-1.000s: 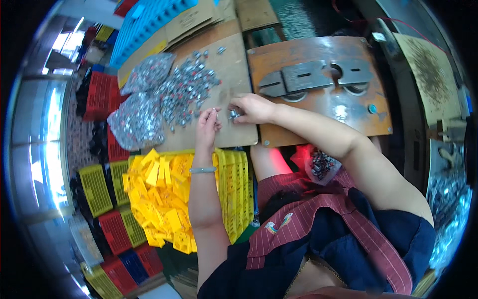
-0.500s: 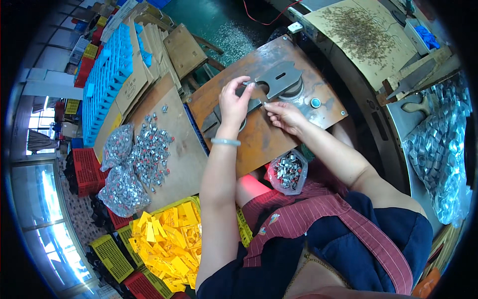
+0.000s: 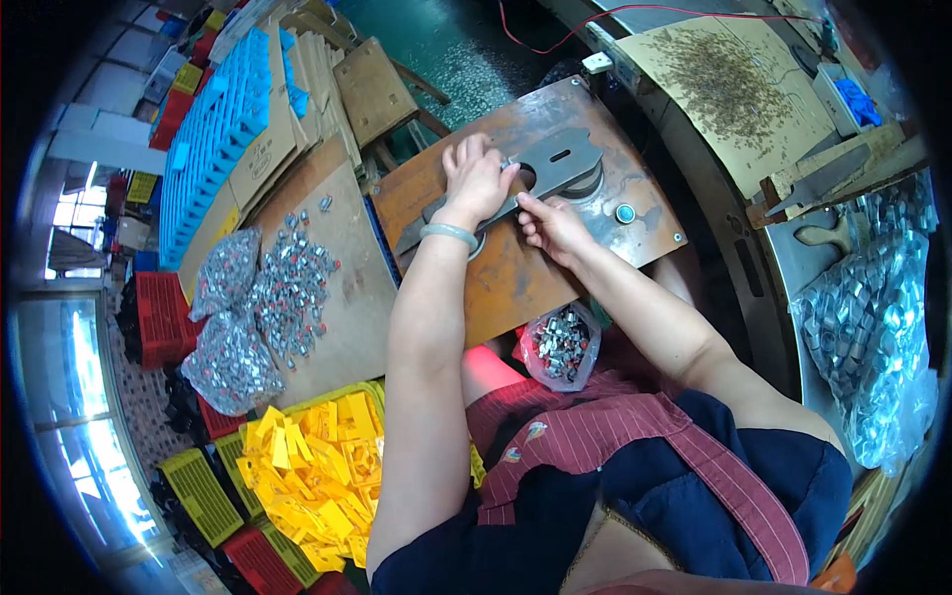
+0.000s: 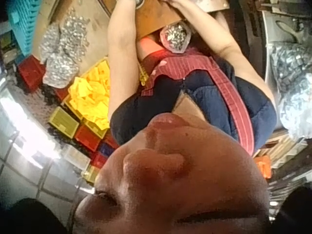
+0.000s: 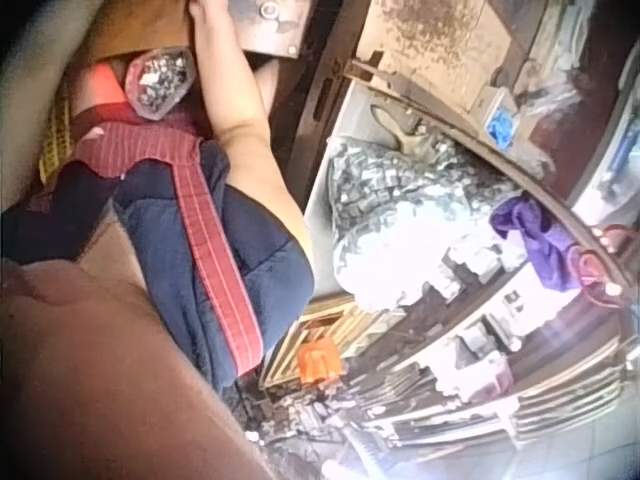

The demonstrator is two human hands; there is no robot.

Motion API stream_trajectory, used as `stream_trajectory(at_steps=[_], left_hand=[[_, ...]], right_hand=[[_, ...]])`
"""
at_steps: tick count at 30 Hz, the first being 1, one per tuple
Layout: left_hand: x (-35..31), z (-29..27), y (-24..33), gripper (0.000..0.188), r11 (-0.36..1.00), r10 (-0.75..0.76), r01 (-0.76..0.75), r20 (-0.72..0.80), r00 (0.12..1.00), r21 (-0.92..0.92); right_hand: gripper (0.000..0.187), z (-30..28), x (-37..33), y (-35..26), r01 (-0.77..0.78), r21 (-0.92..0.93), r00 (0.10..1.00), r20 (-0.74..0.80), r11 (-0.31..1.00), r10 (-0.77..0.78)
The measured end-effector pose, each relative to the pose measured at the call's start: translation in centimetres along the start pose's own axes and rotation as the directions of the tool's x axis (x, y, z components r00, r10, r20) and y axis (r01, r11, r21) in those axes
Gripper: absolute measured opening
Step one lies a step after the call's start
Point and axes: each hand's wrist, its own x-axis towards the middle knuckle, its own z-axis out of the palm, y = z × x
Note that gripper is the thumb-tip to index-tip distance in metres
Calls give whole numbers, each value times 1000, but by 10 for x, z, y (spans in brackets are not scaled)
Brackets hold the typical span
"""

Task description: Assembling small metal components by hand and using a mechanical press machine in a workshop environment.

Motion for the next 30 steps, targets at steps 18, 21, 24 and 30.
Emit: stream_trajectory(at_steps=[18,21,24,30], left_hand=[[-283,-106,-134,30,654,-738,756,-218,638,-4],[-278,-98,-150,37,503,-806,853,-281,521,138],[-279,-87,-146,33,516,-821,847,-210,531,127],[-307,-91,-156,31,648,-716,752,-237,656,124]], right_hand=[[12,163,-21,90,836,-533,543,838,131,-54],[24,231,48,138,854,-517,490,836,-55,-249],[20,255,71,152,684,-691,687,718,-233,-111],[35,217,63,150,924,-372,376,926,-91,36]])
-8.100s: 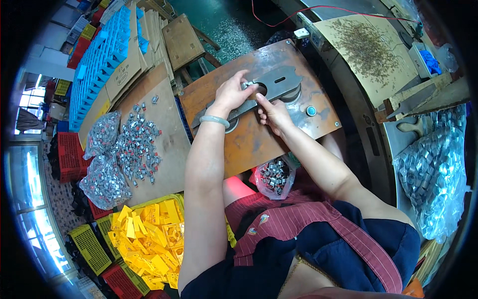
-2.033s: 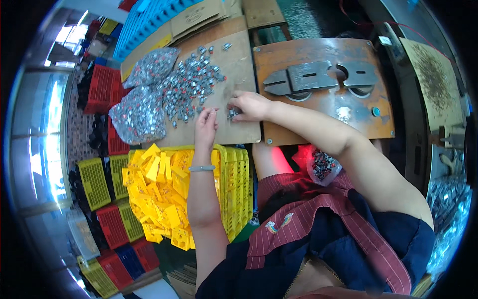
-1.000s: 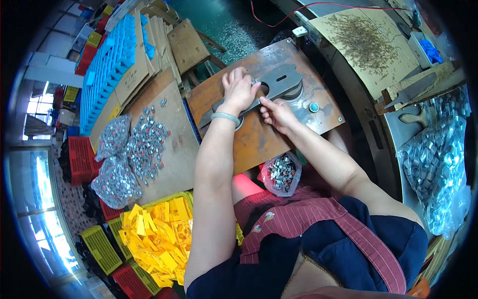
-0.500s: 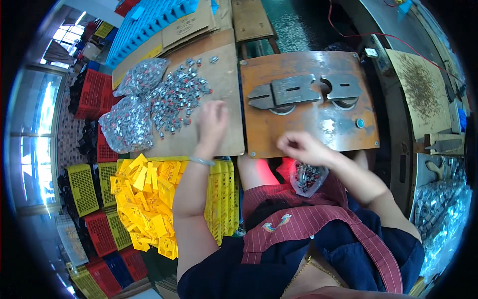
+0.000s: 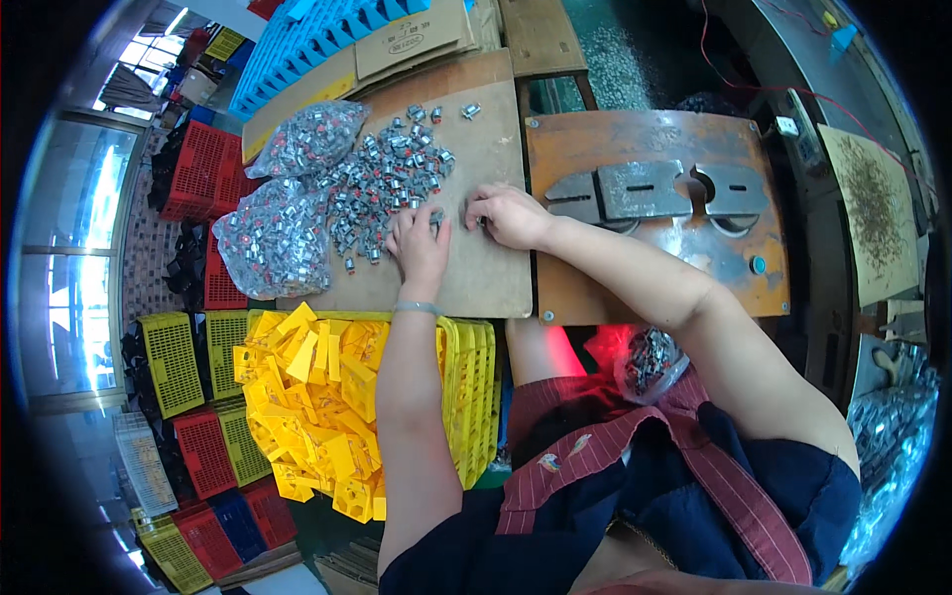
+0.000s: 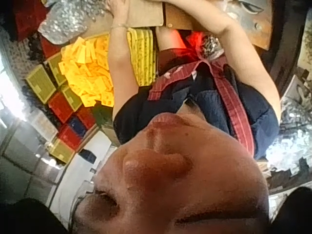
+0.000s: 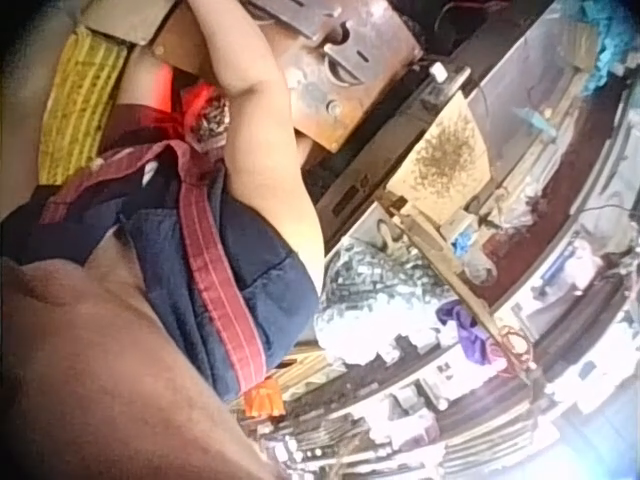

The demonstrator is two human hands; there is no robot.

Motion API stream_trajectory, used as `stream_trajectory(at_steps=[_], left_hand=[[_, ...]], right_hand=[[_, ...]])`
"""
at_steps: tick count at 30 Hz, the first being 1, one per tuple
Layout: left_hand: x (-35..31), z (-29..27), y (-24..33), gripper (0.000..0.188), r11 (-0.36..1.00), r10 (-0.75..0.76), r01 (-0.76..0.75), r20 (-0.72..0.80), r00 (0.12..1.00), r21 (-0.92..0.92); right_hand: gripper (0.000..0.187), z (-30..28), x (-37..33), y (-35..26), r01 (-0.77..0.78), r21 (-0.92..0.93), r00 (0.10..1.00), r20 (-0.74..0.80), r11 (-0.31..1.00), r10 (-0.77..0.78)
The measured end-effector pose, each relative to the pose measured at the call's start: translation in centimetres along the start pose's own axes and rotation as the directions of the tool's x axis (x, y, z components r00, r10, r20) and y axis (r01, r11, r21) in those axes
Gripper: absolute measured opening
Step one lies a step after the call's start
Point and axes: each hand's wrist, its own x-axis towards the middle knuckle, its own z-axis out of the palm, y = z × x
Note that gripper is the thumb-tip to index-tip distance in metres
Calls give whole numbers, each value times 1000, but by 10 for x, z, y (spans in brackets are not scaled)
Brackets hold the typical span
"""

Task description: Assembling small metal components by hand and using a mechanical press machine in a workshop environment.

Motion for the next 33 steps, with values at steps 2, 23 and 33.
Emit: stream_trajectory(at_steps=[2,23,33], left_hand=[[-2,0,-12,29,998,23,-26,-56,998,-57],[86,71,339,92,599,632,-350,158,758,-720],[59,54,356,32,725,672,-516,305,675,-456]], right_hand=[[34,4,-4,-20,-112,81,986,-113,990,121],[22,-137,-224,48,130,989,345,26,-76,938],[28,-145,-240,21,-45,999,337,14,1,941]])
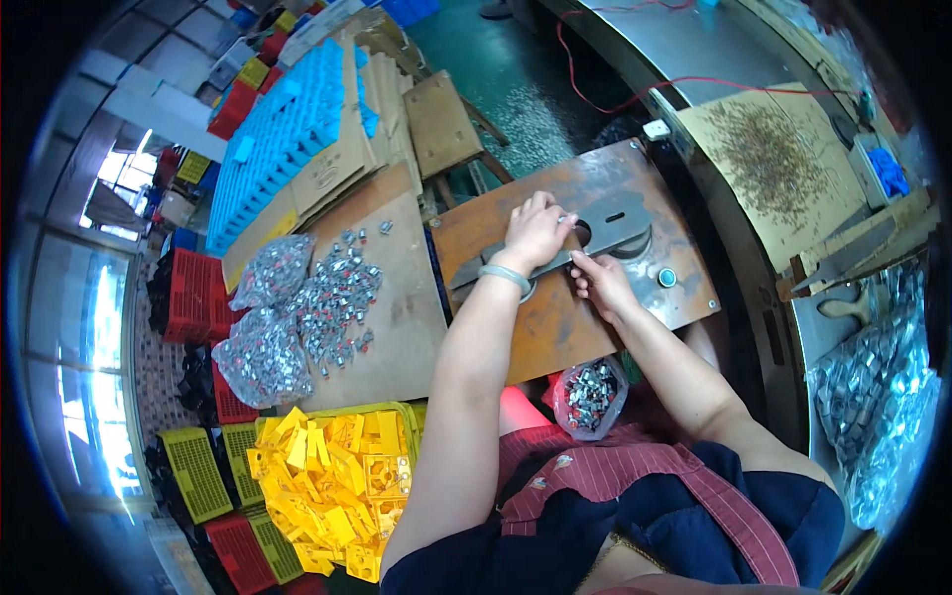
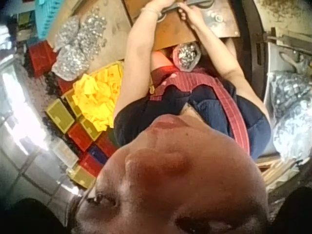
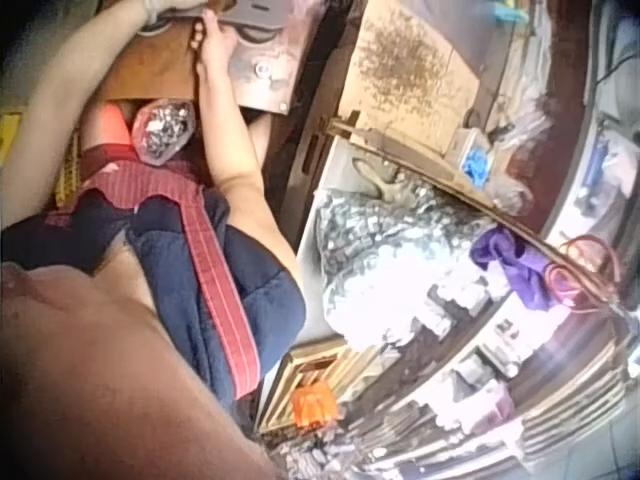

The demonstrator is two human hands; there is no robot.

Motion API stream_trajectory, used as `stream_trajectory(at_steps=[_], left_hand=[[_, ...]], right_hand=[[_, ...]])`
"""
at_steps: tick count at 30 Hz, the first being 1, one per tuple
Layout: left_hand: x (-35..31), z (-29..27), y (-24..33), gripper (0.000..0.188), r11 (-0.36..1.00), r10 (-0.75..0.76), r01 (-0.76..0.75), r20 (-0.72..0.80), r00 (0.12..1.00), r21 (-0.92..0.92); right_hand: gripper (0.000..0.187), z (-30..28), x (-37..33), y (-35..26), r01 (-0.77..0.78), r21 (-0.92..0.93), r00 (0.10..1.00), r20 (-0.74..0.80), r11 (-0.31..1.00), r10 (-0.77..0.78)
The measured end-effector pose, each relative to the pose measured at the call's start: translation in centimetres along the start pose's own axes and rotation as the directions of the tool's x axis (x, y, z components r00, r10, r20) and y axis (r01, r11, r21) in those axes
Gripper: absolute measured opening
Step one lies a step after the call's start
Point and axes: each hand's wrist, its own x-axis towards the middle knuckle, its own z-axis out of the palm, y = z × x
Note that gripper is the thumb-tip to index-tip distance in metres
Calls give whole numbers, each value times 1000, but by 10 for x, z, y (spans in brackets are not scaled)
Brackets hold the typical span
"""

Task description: Assembling small metal components by hand and using a mechanical press machine in a workshop environment.

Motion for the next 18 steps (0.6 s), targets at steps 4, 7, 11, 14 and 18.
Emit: stream_trajectory(at_steps=[4,7,11,14,18], left_hand=[[-23,6,9,26,965,155,-80,-297,942,250],[-70,-2,29,37,985,168,-142,-356,919,99],[-191,14,40,69,940,274,-298,-149,950,-167],[-249,-11,-21,60,994,-72,52,-220,973,-97],[-330,-65,-150,38,875,-446,483,-438,780,-30]], right_hand=[[16,-10,-8,11,-213,392,958,264,895,112],[17,-45,-49,36,-422,327,799,575,846,176],[34,-34,-95,32,-404,57,731,621,913,285],[21,-19,-110,53,-115,-567,662,568,816,488],[9,60,-102,64,553,-656,625,735,514,265]])
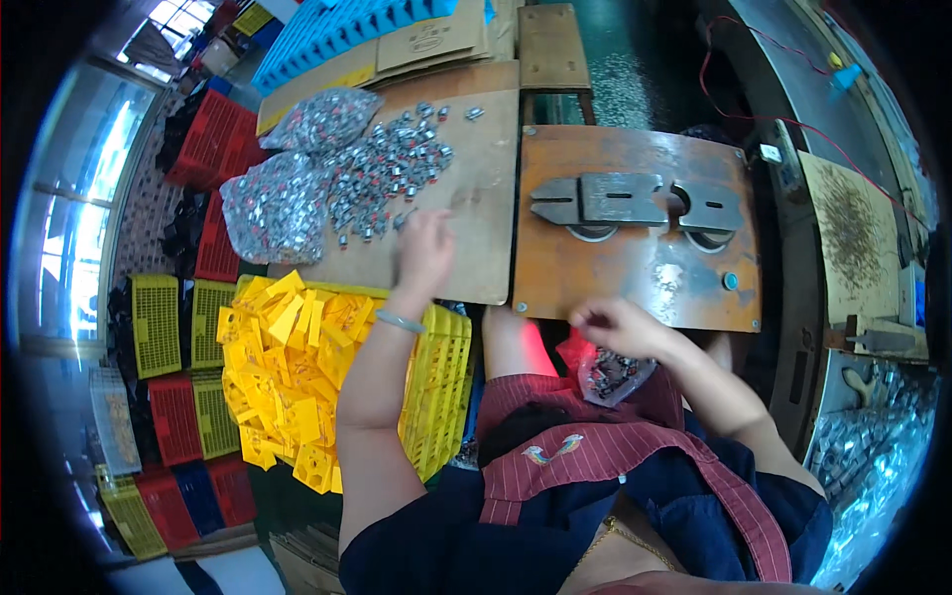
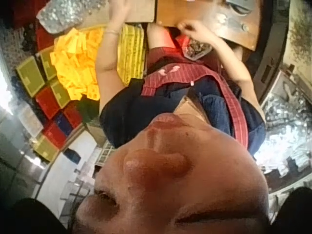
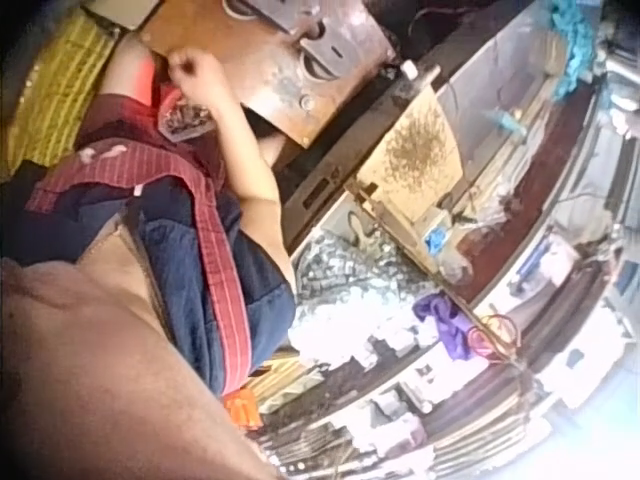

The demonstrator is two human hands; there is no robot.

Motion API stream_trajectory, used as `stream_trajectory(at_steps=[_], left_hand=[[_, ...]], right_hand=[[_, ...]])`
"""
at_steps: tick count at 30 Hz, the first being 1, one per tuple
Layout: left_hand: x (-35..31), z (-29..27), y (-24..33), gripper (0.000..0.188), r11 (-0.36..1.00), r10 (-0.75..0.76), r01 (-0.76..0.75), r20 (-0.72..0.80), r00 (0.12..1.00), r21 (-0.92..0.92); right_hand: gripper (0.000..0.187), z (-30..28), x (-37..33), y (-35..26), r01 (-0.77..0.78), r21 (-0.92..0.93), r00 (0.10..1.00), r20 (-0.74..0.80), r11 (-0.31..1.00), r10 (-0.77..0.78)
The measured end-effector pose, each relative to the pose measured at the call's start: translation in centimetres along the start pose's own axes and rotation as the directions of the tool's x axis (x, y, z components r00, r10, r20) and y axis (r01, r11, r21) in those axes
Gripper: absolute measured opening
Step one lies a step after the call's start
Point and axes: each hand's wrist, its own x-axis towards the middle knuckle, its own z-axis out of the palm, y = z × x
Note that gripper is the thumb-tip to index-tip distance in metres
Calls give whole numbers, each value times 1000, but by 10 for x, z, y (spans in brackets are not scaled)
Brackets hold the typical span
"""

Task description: Assembling small metal components by hand and using a mechanical press machine in a workshop environment.

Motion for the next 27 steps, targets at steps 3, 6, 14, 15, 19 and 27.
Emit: stream_trajectory(at_steps=[3,6,14,15,19,27], left_hand=[[1,-16,-45,36,968,-239,241,-36,970,72],[10,-11,-55,37,930,-331,336,-55,942,151],[6,-15,-68,44,948,-241,286,270,932,-140],[16,-19,-52,50,949,-223,282,328,918,-143],[32,-4,-76,56,941,-324,322,-1,946,106],[109,45,42,36,935,-166,253,325,931,-248]], right_hand=[[9,23,119,-42,116,-314,990,-36,942,-134],[15,55,242,-32,530,-501,705,-189,685,-684],[22,40,261,-2,235,-699,937,-21,675,-348],[23,27,244,1,91,-176,987,-114,980,-112],[29,-10,158,-10,-217,693,972,86,687,221],[37,-87,-12,59,167,912,834,-334,375,440]])
